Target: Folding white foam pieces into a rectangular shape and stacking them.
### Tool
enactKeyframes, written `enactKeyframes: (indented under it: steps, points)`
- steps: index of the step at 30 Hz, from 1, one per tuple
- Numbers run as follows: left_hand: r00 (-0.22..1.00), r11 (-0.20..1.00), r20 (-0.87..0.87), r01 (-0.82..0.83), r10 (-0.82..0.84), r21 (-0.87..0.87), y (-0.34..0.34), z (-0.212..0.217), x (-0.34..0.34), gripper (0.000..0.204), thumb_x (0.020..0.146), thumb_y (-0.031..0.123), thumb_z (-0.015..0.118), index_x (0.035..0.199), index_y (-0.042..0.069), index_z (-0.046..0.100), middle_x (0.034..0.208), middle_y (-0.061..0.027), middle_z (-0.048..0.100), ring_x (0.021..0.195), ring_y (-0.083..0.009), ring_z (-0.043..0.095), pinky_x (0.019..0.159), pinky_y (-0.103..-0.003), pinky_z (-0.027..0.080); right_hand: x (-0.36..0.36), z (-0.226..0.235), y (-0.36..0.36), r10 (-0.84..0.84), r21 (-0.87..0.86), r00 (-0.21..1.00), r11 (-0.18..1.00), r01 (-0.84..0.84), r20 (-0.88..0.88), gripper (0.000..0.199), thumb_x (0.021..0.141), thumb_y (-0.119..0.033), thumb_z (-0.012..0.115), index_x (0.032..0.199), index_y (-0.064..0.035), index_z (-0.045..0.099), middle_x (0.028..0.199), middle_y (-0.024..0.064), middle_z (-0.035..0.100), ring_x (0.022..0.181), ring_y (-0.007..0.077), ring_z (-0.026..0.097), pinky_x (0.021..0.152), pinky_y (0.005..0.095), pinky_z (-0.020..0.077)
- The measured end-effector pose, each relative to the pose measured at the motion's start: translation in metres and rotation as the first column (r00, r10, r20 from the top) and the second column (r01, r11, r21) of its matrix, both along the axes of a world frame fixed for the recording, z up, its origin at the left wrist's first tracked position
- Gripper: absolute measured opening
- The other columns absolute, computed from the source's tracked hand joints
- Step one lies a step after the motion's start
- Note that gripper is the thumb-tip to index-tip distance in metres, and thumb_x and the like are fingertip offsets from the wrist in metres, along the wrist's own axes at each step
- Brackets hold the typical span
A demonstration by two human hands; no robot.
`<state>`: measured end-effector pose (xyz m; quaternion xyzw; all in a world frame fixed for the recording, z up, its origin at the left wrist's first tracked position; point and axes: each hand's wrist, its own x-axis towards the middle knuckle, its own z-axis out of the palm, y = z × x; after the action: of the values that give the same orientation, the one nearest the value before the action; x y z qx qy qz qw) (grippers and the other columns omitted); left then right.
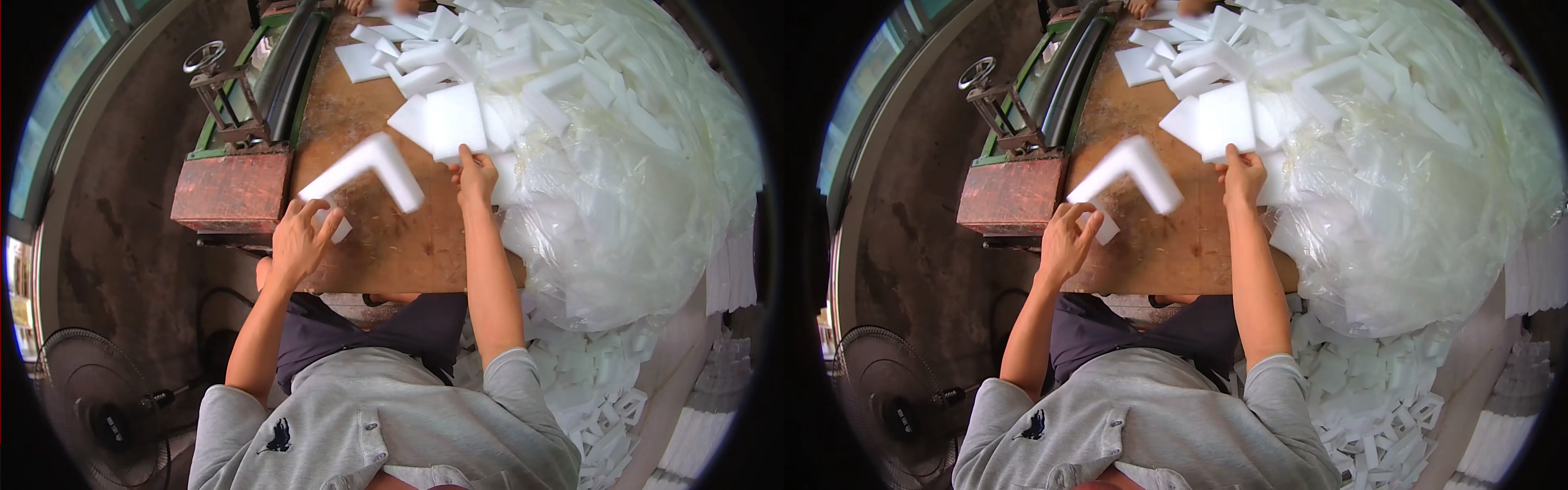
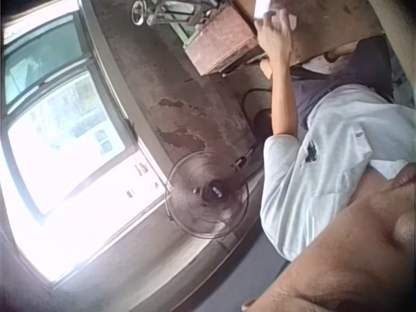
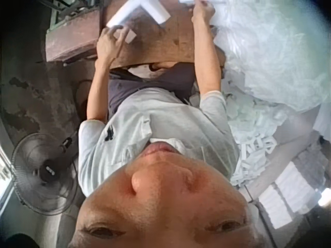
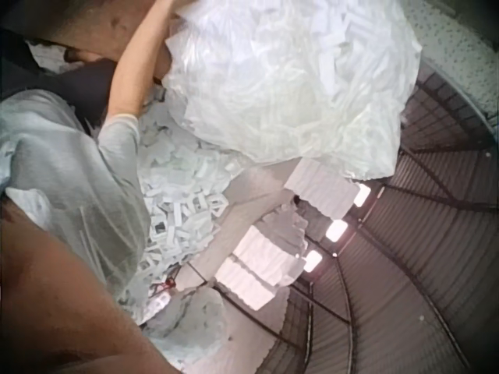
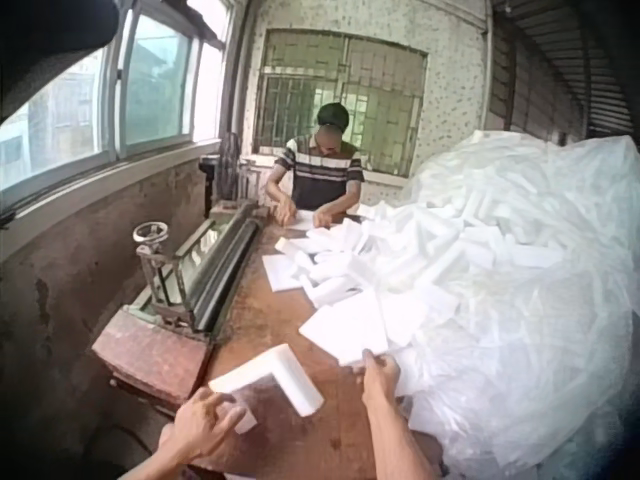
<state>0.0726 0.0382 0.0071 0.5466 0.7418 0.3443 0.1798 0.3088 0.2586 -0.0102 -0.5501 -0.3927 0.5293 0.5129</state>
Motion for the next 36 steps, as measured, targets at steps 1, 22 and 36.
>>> enactKeyframes:
  steps: [1, 22, 36]
  points:
    - [0.996, 0.997, -0.089, -0.016, 0.022, 0.070, -0.011, -0.012, -0.004, 0.037, 0.094, 0.035, 0.064, 0.113, 0.003, 0.065, 0.093, -0.0211, 0.064, 0.081, -0.0384, 0.067, 0.071, -0.046, 0.051, 0.003, -0.010, 0.004, -0.023, 0.063, 0.998, 0.998, 0.026, -0.055, 0.028, 0.094, -0.017, 0.070, 0.099, 0.0048, 0.054, 0.082, 0.0107, 0.064, 0.059, 0.0148, 0.062, 0.042, 0.0251, 0.0401]
    - [0.894, 0.871, -0.040, -0.424, 0.447, 0.247, -0.093, 0.002, -0.136, 0.021, 0.089, 0.010, 0.068, 0.103, -0.005, 0.064, 0.081, -0.0134, 0.058, 0.069, -0.0207, 0.055, 0.065, -0.033, 0.045, -0.062, -0.005, -0.104, 0.268, 0.007, 0.078, 0.255, -0.967, 0.960, 0.077, 0.068, -0.036, 0.087, 0.138, -0.0172, 0.060, 0.155, 0.0209, 0.031, 0.148, 0.0436, 0.018, 0.121, 0.0592, 0.0098]
    - [0.821, 0.854, -0.235, -0.501, 0.520, 0.139, 0.058, -0.004, -0.417, 0.032, 0.085, 0.031, 0.068, 0.094, 0.000, 0.071, 0.077, -0.0214, 0.067, 0.072, -0.0259, 0.069, 0.069, -0.040, 0.053, -0.094, 0.023, -0.064, 0.449, 0.122, 0.256, 0.305, -0.944, 0.856, 0.052, 0.081, -0.020, 0.081, 0.126, 0.0014, 0.064, 0.134, 0.0181, 0.056, 0.130, 0.0368, 0.049, 0.107, 0.0436, 0.0429]
